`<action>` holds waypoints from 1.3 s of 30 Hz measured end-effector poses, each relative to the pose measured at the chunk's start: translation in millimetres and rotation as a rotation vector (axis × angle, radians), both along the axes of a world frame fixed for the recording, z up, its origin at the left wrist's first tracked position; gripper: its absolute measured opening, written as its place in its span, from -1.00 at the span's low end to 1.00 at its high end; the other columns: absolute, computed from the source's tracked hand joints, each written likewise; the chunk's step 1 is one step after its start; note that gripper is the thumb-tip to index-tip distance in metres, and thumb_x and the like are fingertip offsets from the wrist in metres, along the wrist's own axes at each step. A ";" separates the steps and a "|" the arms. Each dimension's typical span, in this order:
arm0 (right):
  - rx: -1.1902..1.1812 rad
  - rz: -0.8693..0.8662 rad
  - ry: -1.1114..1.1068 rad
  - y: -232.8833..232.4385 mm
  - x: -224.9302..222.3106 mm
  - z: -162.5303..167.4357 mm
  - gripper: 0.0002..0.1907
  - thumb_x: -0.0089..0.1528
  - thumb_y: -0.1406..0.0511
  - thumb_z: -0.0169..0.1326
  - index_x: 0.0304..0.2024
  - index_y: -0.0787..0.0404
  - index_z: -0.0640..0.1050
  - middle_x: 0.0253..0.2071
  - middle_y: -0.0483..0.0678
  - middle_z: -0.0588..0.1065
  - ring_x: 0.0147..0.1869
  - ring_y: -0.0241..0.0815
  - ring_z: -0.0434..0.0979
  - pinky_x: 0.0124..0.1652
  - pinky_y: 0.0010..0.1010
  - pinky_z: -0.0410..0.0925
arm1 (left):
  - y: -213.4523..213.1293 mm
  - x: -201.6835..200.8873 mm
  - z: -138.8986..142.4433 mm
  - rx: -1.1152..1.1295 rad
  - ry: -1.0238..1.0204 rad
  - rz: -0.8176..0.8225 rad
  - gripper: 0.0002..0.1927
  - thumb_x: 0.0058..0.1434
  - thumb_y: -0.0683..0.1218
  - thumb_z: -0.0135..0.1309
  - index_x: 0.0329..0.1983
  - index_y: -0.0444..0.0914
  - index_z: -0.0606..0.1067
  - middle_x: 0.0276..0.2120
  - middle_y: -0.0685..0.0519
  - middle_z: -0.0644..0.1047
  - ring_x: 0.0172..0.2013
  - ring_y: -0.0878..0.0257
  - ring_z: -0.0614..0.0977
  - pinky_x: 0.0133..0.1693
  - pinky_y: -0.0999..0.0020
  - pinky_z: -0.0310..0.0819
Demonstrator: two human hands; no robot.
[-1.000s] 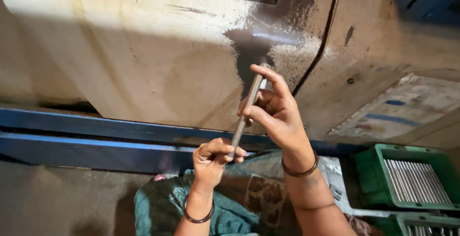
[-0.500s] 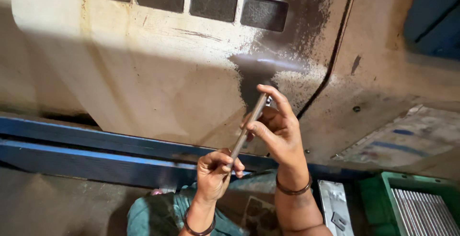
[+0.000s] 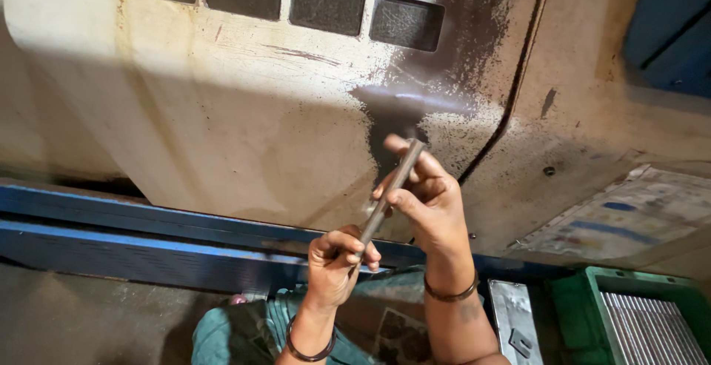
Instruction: The person repeatedly cleans cylindrical metal rods by inserting them into a port on a machine, wiping them with a cloth, and returning them to a green tray. The person opens and closes the machine door during the process.
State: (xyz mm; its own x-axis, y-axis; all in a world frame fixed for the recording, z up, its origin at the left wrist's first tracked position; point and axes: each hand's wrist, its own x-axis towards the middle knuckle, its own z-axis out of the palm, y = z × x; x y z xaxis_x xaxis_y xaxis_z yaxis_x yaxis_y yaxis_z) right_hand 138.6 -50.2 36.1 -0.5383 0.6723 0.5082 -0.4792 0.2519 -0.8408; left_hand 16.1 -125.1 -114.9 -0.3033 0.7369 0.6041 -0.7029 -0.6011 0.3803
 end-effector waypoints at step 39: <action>0.445 -0.659 0.162 35.3 69.8 2.8 -0.40 0.36 -0.04 0.18 0.09 0.37 0.52 -0.30 0.01 0.53 -0.30 -0.26 0.51 -0.29 -0.51 0.36 | 18.5 12.5 56.6 -0.107 0.685 0.757 -0.77 0.14 -0.06 0.33 -0.50 -0.24 0.55 -0.50 0.09 0.60 -0.40 0.28 0.60 -0.28 0.39 0.42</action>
State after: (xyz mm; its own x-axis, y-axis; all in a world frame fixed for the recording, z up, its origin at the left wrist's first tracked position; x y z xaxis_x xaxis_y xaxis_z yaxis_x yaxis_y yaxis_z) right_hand 208.4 -15.0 38.9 0.0006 0.5425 0.8400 -0.2231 0.8189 -0.5288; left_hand 28.6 -106.6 -58.3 -0.3262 0.5559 0.7646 0.2346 -0.7359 0.6352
